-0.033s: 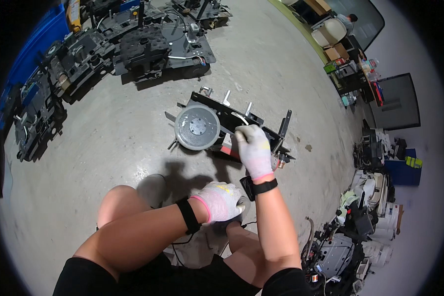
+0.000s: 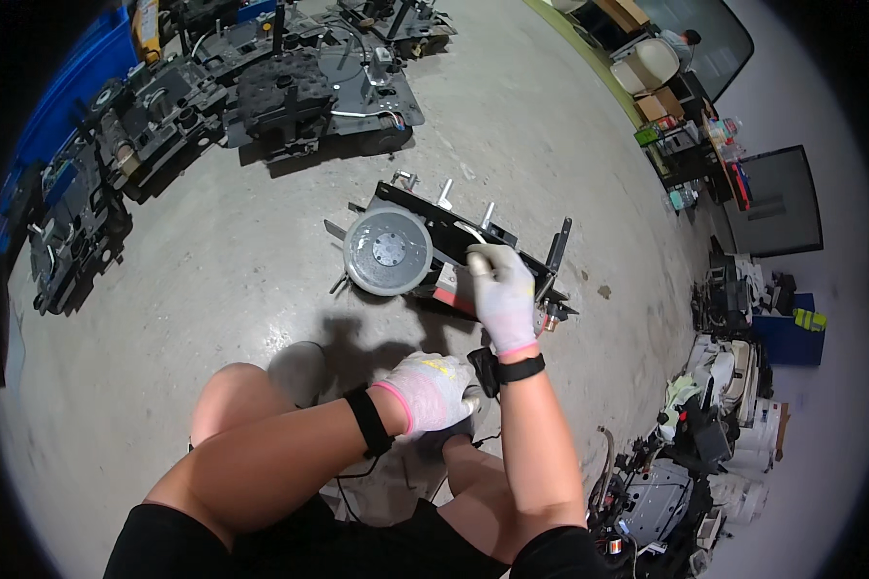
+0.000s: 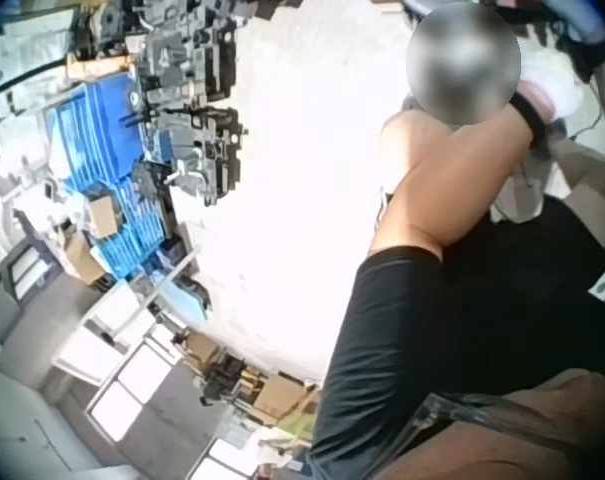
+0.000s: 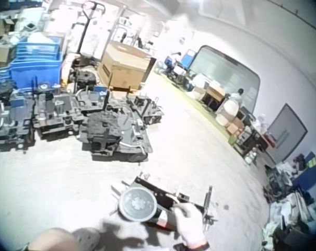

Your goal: Disassembling and inspecting components of a mechanical chassis with wheels.

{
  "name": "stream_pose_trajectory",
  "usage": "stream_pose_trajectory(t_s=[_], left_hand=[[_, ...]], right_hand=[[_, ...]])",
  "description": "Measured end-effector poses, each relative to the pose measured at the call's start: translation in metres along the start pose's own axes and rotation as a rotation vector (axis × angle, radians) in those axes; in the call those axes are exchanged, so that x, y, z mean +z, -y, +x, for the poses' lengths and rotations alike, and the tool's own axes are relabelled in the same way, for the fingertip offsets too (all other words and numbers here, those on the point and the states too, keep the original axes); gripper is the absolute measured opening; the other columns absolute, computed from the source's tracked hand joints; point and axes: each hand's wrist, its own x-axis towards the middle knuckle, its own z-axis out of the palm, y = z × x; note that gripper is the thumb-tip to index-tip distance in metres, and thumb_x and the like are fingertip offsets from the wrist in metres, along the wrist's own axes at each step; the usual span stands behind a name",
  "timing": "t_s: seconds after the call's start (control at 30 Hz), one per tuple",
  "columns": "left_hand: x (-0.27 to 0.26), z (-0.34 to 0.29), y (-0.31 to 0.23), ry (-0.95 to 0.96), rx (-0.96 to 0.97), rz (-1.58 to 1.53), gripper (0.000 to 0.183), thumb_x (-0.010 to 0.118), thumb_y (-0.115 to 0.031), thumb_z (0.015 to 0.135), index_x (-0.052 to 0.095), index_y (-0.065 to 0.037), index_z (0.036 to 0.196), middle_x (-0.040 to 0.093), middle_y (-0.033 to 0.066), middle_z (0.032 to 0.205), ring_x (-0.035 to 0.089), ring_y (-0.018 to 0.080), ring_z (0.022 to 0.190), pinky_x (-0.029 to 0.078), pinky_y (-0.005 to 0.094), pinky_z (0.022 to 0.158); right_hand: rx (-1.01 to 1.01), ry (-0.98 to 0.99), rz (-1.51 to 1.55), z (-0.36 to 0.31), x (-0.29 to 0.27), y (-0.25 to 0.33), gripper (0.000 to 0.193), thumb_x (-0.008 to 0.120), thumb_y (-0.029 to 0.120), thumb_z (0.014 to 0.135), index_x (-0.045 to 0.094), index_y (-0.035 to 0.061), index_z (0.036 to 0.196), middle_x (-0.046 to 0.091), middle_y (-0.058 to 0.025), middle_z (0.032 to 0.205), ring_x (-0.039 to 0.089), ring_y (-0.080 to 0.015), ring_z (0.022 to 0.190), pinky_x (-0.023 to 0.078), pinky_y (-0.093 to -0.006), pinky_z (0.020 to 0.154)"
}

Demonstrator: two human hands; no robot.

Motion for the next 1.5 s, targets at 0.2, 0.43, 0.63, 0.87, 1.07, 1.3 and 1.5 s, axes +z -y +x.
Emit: stream_pose_trajectory(t_s=[0.2, 0.43, 0.63, 0.87, 1.07, 1.3, 1.5], left_hand=[[-0.016, -0.006, 0.0, 0.028, -0.084, 0.002, 0.041, 0.054, -0.04, 0.092, 0.069, -0.004, 0.106, 0.07, 0.0195, 0.103, 0.065, 0.0348, 0.103, 0.048, 0.0459, 0.095], [-0.009, -0.005, 0.004, 0.03, -0.11, 0.028, 0.041, 0.053, -0.039, 0.09, 0.069, -0.006, 0.107, 0.07, 0.0189, 0.105, 0.066, 0.0344, 0.103, 0.049, 0.0458, 0.093], [-0.007, -0.002, 0.001, 0.037, -0.123, 0.054, 0.039, 0.056, -0.036, 0.087, 0.07, -0.006, 0.107, 0.071, 0.0168, 0.106, 0.068, 0.0337, 0.101, 0.051, 0.0459, 0.09], [-0.013, -0.004, 0.001, 0.111, -0.128, 0.029, 0.047, 0.051, -0.044, 0.093, 0.064, -0.002, 0.113, 0.067, 0.0212, 0.111, 0.063, 0.0358, 0.108, 0.047, 0.0468, 0.096], [-0.006, -0.001, 0.003, 0.101, -0.131, 0.022, 0.045, 0.052, -0.043, 0.092, 0.066, -0.002, 0.107, 0.069, 0.0221, 0.107, 0.065, 0.0368, 0.103, 0.049, 0.0473, 0.092], [-0.008, -0.002, 0.005, 0.095, -0.118, 0.036, 0.046, 0.052, -0.043, 0.092, 0.066, -0.001, 0.106, 0.07, 0.0226, 0.103, 0.066, 0.0374, 0.099, 0.05, 0.0475, 0.09], [-0.009, -0.002, 0.0, 0.128, -0.109, 0.054, 0.047, 0.05, -0.043, 0.093, 0.069, -0.001, 0.103, 0.069, 0.0225, 0.105, 0.065, 0.0367, 0.103, 0.048, 0.0467, 0.093]], right_hand=[[0.375, -0.111, 0.658, 0.0, 0.0, 0.006, 0.017, 0.053, 0.01, 0.101, 0.06, -0.0023, 0.111, 0.069, -0.0111, 0.097, 0.067, -0.0169, 0.084, 0.056, -0.03, 0.08], [0.395, -0.053, 0.963, -0.004, 0.009, -0.011, 0.016, 0.047, 0.006, 0.103, 0.054, -0.0033, 0.114, 0.067, -0.0164, 0.103, 0.068, -0.0226, 0.094, 0.058, -0.0356, 0.087], [0.406, -0.037, 1.047, -0.006, 0.016, -0.019, 0.015, 0.047, 0.006, 0.103, 0.054, -0.0028, 0.113, 0.066, -0.0173, 0.104, 0.068, -0.0247, 0.096, 0.058, -0.0377, 0.09], [0.388, -0.027, 1.019, -0.005, 0.02, -0.023, 0.016, 0.046, 0.01, 0.104, 0.055, -0.0019, 0.109, 0.066, -0.0153, 0.101, 0.067, -0.0216, 0.09, 0.057, -0.035, 0.082], [0.349, 0.114, 0.565, -0.007, 0.021, -0.016, 0.02, 0.055, 0.024, 0.099, 0.059, 0.0039, 0.098, 0.063, -0.0024, 0.076, 0.057, -0.008, 0.065, 0.046, -0.0221, 0.061], [0.465, -0.155, 0.626, -0.001, 0.025, 0.0, 0.015, 0.066, 0.015, 0.095, 0.059, 0.0019, 0.093, 0.069, -0.0106, 0.083, 0.066, -0.0149, 0.071, 0.053, -0.0273, 0.066], [0.308, -0.246, 0.148, -0.005, 0.021, -0.009, 0.032, 0.078, 0.028, 0.085, 0.062, 0.0011, 0.08, 0.069, -0.0096, 0.073, 0.061, -0.0156, 0.06, 0.048, -0.0308, 0.059]])
